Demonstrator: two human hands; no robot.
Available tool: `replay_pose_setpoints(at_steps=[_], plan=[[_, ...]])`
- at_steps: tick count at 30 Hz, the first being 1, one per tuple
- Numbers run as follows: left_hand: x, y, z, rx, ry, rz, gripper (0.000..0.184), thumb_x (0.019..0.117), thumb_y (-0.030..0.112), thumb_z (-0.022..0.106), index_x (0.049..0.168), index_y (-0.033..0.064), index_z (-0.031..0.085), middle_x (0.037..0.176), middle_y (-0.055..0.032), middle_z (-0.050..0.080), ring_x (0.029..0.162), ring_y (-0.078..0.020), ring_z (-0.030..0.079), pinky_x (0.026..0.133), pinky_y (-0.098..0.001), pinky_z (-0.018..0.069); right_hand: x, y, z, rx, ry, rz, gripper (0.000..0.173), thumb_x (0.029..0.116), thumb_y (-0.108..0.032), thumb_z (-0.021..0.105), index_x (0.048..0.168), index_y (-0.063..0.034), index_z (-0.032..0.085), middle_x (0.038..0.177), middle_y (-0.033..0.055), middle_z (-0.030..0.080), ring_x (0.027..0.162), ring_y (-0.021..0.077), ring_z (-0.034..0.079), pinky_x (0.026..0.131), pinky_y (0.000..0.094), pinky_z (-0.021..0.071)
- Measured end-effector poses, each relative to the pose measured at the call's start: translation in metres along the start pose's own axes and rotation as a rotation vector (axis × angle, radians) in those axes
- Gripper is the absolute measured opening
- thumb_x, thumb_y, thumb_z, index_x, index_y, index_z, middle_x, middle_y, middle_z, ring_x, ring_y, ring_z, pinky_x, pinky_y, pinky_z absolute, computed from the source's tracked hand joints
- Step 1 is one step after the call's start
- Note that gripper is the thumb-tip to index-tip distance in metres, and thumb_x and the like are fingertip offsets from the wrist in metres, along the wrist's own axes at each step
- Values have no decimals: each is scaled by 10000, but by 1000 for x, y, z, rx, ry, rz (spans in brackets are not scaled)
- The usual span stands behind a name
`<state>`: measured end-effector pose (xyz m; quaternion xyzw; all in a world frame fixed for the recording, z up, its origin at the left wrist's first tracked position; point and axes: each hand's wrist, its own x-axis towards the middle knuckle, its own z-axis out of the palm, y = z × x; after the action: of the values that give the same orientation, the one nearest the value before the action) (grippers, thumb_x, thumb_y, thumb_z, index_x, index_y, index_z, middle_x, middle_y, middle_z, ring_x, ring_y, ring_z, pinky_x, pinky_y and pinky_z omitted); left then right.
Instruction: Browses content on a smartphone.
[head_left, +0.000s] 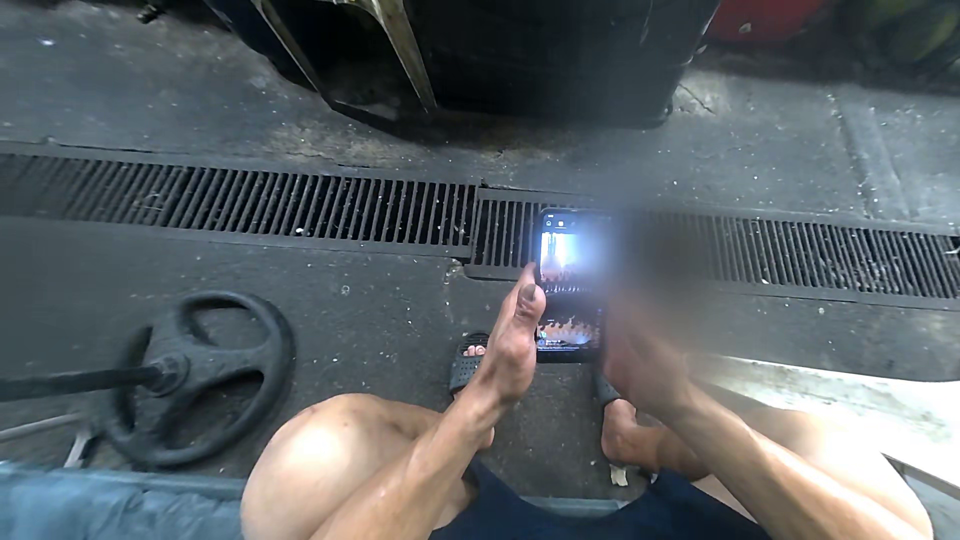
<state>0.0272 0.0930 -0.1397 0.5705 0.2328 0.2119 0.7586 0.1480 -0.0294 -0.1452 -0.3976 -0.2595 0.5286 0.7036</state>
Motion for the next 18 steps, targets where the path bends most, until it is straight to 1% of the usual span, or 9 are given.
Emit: replay_pose_setpoints(at_steps=[2,4,6,9,13,15,18], plan=[[0,0,0,-1,-2,1,959,920,820,328,1536,88,388,1419,-79,582,1310,-176,562,1121,-406,472,1,1,-1,-11,-8,-15,824,991,-644,489,1503,-33,283,1393,130,566,1278,225,587,1089,437,500],[0,-1,0,-21,-9,-6,965,916,820,345,1562,102,357,1433,-77,575,1320,-177,554,1129,-401,464,1,2,-3,-19,-21,-21,835,999,-632,477,1526,-18,272,1422,158,535,1303,248,558,1109,452,474],[0,-1,0,-36,-8,-8,948,920,815,345,1560,115,363,1412,-82,589,1300,-186,570,1113,-405,479,3,4,-3,-22,-19,-25,830,990,-652,484,1494,-16,310,1381,168,555,1271,260,578,1084,464,491],[0,-2,-1,-19,-13,-7,958,911,833,319,1556,126,371,1410,-82,588,1296,-192,572,1104,-415,485,4,5,-4,-30,-19,-28,814,990,-659,474,1473,-19,338,1353,171,571,1254,262,588,1078,466,496],[1,-3,-2,-12,-9,-9,968,906,838,326,1556,123,369,1409,-85,589,1294,-196,574,1097,-423,491,3,4,-3,-25,-16,-9,852,987,-657,486,1511,-13,292,1382,177,561,1268,270,585,1084,467,495],[0,-3,-1,-14,-8,-3,975,906,836,335,1562,116,362,1428,-81,577,1314,-188,557,1117,-416,474,2,3,-3,-23,-14,0,858,984,-661,488,1516,-19,285,1391,181,558,1276,275,582,1085,473,496],[1,-3,-1,-26,-10,1,962,901,835,352,1545,120,383,1401,-81,593,1287,-191,577,1099,-416,489,2,3,-3,-19,-19,-6,853,985,-656,492,1515,-21,284,1394,178,555,1282,272,577,1090,470,492]])
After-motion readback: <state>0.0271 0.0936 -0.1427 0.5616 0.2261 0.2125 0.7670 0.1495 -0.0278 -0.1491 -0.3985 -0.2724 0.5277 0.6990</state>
